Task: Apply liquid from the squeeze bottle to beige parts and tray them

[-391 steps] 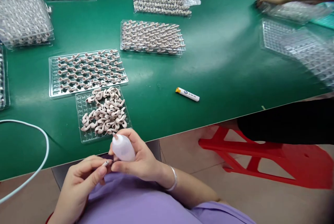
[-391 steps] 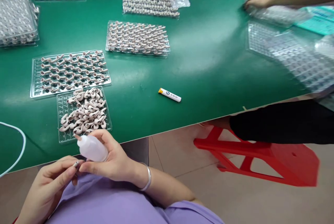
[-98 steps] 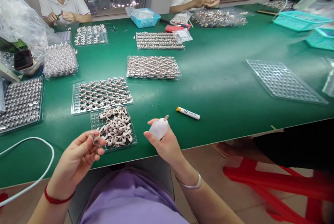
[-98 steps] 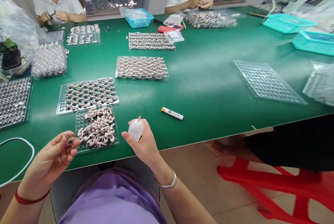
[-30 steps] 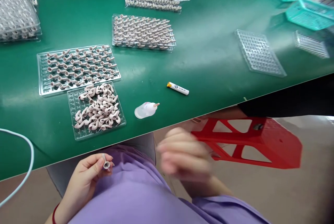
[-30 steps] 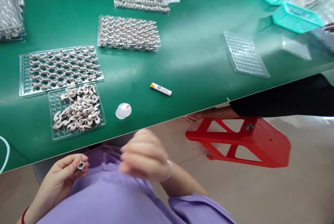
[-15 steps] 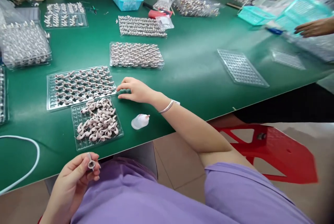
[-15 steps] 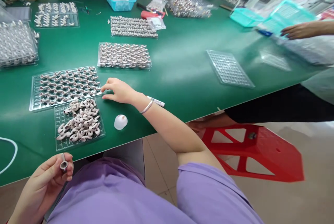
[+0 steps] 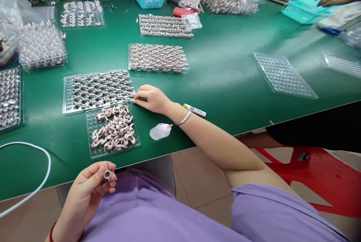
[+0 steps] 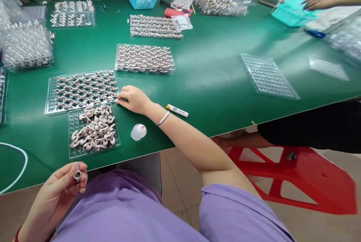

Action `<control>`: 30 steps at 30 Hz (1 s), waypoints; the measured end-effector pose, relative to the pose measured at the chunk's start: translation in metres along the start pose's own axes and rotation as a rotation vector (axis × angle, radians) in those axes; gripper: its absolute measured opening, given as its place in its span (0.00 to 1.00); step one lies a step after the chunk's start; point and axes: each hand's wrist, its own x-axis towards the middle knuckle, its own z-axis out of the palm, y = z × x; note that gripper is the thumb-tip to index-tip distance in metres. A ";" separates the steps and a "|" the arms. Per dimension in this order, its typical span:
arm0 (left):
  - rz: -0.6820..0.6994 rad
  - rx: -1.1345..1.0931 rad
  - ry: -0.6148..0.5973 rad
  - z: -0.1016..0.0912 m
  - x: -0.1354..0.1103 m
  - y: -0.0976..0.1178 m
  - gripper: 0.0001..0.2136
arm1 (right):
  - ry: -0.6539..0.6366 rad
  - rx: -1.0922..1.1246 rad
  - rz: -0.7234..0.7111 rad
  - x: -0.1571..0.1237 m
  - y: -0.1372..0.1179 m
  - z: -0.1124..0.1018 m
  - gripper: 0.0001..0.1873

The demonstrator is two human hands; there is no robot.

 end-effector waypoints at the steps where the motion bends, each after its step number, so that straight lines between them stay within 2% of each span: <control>1: -0.001 0.001 0.000 0.000 -0.001 0.000 0.15 | 0.005 0.003 0.001 -0.001 0.000 0.000 0.07; 4: -0.009 0.004 -0.005 0.000 -0.002 0.000 0.15 | 0.016 0.014 0.004 -0.004 0.000 -0.005 0.07; 6: -0.012 0.006 -0.013 -0.001 -0.002 -0.001 0.15 | 0.074 0.051 0.028 -0.010 -0.003 -0.012 0.05; 9: -0.026 0.011 -0.055 -0.008 0.001 -0.002 0.15 | 0.316 0.149 0.150 -0.028 -0.011 -0.028 0.06; 12: -0.040 0.011 -0.101 -0.013 0.004 -0.003 0.15 | 0.567 0.258 0.340 -0.061 -0.024 -0.042 0.08; 15: -0.042 0.014 -0.121 -0.013 0.003 -0.003 0.14 | 0.732 0.339 0.525 -0.103 -0.039 -0.042 0.11; 17: -0.044 0.017 -0.125 -0.010 0.001 -0.002 0.14 | 0.792 0.403 0.588 -0.128 -0.051 -0.035 0.12; 20: -0.047 0.028 -0.112 -0.008 -0.002 -0.002 0.15 | 0.732 0.491 0.629 -0.153 -0.070 -0.019 0.12; 22: -0.035 0.049 -0.092 -0.007 -0.002 -0.004 0.15 | 0.677 0.520 0.613 -0.160 -0.082 -0.008 0.19; 25: 0.004 0.097 -0.078 -0.007 -0.002 -0.006 0.14 | 0.579 0.519 0.551 -0.161 -0.091 0.004 0.32; 30: 0.030 0.108 -0.083 -0.008 -0.002 -0.007 0.14 | 0.418 0.441 0.494 -0.158 -0.089 0.008 0.39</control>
